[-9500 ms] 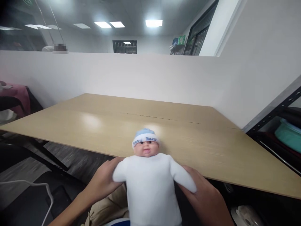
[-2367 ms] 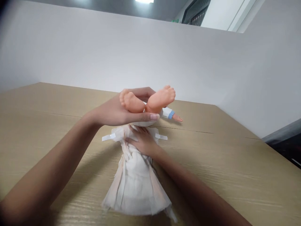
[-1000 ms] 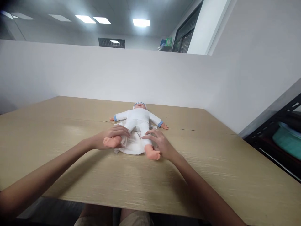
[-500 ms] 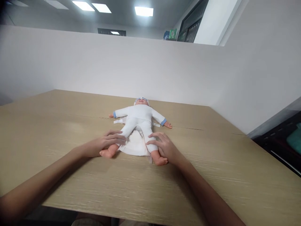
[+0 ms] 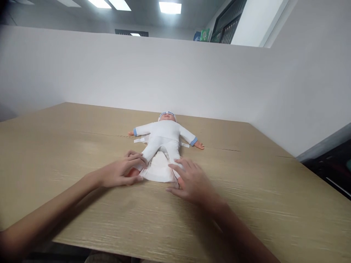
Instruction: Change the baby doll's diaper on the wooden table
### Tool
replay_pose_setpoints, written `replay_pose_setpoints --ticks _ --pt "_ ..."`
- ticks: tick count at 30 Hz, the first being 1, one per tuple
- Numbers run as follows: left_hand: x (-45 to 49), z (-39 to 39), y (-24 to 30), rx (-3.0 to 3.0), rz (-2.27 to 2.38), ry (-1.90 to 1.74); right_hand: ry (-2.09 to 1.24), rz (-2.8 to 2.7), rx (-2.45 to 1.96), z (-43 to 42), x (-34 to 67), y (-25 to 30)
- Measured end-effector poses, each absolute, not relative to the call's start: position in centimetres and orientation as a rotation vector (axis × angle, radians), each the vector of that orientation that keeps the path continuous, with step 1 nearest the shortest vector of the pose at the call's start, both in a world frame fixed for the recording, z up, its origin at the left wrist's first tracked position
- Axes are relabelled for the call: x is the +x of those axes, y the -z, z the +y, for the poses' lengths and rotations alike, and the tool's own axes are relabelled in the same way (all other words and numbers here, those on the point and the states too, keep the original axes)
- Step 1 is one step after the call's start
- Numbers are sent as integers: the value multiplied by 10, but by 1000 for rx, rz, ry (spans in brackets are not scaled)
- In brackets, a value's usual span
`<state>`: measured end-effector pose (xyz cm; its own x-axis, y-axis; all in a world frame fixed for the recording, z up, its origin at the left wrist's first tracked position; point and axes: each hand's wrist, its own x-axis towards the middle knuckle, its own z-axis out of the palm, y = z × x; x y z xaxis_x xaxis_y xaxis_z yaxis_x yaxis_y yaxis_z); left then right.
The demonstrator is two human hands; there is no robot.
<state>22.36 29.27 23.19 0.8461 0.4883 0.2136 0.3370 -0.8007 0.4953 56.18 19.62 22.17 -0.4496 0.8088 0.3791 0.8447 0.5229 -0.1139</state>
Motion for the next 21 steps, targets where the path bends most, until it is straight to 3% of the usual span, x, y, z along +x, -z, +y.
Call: replay_pose_setpoints --ticks 9,21 --pt "254 285 -217 2701 931 -619 79 -2221 -1458 202 552 -221" --pt "298 376 -288 2250 1034 -900 -242 -1688 -1499 313 563 -264"
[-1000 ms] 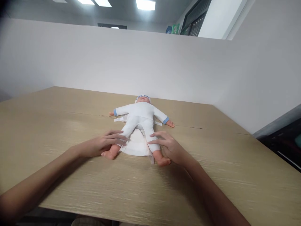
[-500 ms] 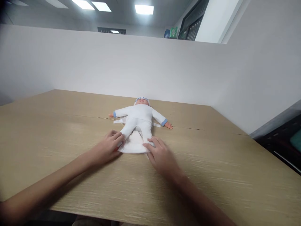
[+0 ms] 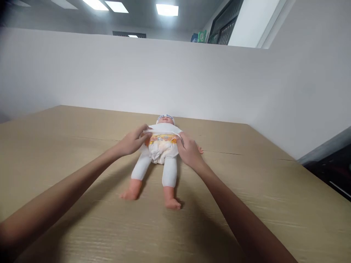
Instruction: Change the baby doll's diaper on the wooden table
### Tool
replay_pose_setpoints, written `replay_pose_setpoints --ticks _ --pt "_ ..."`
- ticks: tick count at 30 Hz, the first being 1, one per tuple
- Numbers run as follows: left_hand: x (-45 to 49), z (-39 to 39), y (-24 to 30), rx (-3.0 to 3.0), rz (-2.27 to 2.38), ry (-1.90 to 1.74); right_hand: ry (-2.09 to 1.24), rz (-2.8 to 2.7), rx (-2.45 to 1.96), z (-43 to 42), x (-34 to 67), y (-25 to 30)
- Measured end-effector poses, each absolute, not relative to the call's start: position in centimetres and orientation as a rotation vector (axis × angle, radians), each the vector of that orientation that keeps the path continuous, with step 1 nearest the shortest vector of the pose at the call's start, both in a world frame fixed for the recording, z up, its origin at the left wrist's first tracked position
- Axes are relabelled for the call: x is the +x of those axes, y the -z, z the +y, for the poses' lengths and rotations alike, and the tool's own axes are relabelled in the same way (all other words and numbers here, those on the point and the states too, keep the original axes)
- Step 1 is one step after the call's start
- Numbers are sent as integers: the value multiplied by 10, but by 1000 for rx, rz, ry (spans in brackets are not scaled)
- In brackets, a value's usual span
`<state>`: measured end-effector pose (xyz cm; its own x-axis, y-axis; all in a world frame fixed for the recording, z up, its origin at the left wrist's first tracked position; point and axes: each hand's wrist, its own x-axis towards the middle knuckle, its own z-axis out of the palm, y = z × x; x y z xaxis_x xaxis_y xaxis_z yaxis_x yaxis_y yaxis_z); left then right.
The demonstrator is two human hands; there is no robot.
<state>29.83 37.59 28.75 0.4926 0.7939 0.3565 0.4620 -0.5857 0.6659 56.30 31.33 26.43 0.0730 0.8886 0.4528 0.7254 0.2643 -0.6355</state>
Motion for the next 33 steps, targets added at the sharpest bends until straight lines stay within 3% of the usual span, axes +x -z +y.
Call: replay_pose_setpoints --ticks 7,14,27,33 --pt "335 458 -248 1742 972 -916 -562 -1494 -1512 401 581 -232" --pt "338 478 -215 1597 804 -898 -804 -1418 -1433 412 592 -213" --pt "297 386 -223 1593 821 -767 -815 -1491 -1395 313 563 -225" --pt "289 357 -247 1964 1166 -854 -507 -1494 -1530 283 579 -220"
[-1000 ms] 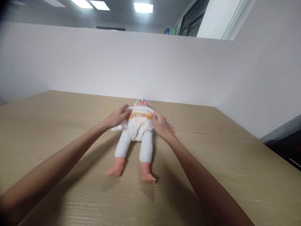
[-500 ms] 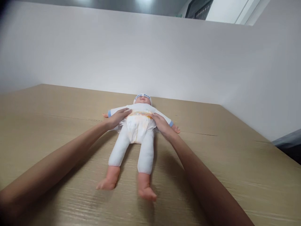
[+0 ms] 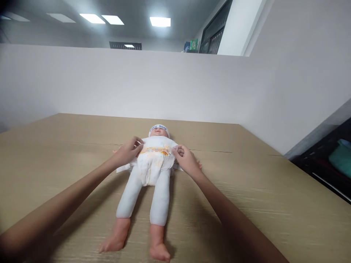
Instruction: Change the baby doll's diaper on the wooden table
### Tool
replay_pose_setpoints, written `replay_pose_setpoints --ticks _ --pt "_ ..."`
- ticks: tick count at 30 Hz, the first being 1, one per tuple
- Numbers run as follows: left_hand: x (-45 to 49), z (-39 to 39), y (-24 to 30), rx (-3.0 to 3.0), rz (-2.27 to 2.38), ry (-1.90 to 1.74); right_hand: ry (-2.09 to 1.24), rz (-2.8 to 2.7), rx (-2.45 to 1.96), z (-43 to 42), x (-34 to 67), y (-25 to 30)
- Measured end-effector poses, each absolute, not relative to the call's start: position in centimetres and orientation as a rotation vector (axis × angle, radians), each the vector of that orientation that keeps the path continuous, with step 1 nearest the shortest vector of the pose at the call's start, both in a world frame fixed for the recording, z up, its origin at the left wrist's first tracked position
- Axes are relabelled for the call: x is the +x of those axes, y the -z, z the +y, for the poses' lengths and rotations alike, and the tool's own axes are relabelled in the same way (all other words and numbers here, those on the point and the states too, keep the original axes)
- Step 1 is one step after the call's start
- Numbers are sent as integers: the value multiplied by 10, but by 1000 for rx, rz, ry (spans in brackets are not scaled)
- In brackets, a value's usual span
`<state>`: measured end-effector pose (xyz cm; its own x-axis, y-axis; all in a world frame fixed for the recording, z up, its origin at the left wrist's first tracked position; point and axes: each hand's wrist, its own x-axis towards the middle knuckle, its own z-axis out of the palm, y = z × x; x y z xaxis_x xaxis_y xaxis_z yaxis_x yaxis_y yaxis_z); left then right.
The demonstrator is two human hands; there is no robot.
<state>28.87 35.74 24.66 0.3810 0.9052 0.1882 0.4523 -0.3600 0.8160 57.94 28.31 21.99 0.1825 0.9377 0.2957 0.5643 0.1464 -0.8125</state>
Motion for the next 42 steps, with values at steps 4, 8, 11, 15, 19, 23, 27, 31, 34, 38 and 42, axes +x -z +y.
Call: replay_pose_setpoints --ticks 4,8,11,15,19,23,27,31,34,38,42 --pt "303 340 -272 2461 1188 -1088 -305 -1516 -1594 256 593 -213" --pt "334 325 -278 2675 799 -971 -34 -1760 -1724 232 600 -197" --pt "356 323 -269 2766 708 -785 6 -1803 -1825 229 603 -188" --pt "366 321 -257 2851 736 -684 -101 -1718 -1976 233 603 -184" --pt "363 318 -255 2872 752 -704 -215 -1673 -2045 236 607 -182" --pt "362 317 -257 2870 770 -681 -302 -1637 -2058 236 610 -182" --pt "362 317 -258 2862 782 -658 -363 -1628 -2052 234 608 -183" --pt "362 318 -258 2861 772 -657 -474 -1619 -2004 234 604 -186" --pt "362 318 -258 2852 779 -657 -574 -1573 -1790 235 601 -192" --pt "360 317 -259 2812 800 -678 -602 -1497 -1599 238 600 -205" --pt "360 317 -258 2768 808 -687 -638 -1456 -1536 247 591 -217"
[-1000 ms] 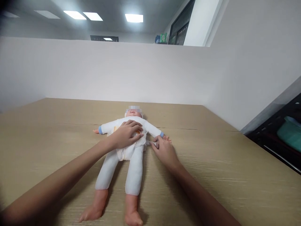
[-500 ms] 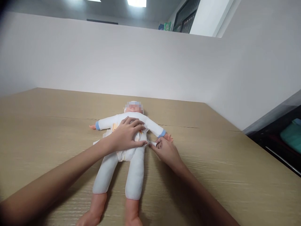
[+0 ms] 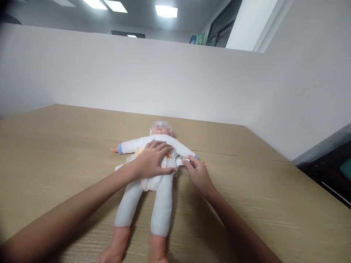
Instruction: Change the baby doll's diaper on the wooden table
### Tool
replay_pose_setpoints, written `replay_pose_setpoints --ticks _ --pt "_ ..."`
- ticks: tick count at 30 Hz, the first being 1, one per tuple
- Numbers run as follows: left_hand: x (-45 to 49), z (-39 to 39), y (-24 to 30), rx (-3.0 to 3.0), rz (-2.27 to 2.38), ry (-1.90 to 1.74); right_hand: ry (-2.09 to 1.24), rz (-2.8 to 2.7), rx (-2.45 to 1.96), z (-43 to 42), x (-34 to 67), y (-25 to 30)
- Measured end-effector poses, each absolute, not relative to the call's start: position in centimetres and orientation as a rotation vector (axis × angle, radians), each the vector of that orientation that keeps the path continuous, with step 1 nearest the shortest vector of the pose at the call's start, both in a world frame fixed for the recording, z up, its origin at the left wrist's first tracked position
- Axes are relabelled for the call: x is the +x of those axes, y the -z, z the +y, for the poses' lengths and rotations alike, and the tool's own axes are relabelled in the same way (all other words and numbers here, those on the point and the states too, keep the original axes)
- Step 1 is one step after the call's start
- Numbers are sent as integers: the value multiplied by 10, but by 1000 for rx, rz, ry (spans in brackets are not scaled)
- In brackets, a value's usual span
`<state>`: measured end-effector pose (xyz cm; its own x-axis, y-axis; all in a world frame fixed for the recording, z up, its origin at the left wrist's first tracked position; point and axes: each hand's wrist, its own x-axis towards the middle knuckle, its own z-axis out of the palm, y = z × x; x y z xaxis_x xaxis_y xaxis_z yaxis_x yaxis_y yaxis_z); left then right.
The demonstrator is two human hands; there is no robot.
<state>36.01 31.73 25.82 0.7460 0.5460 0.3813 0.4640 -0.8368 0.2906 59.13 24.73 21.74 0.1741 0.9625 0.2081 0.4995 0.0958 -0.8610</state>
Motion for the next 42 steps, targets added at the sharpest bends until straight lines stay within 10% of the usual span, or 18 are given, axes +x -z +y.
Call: replay_pose_setpoints --ticks 42 --pt "362 317 -256 2827 826 -671 -653 -1579 -1472 256 568 -217"
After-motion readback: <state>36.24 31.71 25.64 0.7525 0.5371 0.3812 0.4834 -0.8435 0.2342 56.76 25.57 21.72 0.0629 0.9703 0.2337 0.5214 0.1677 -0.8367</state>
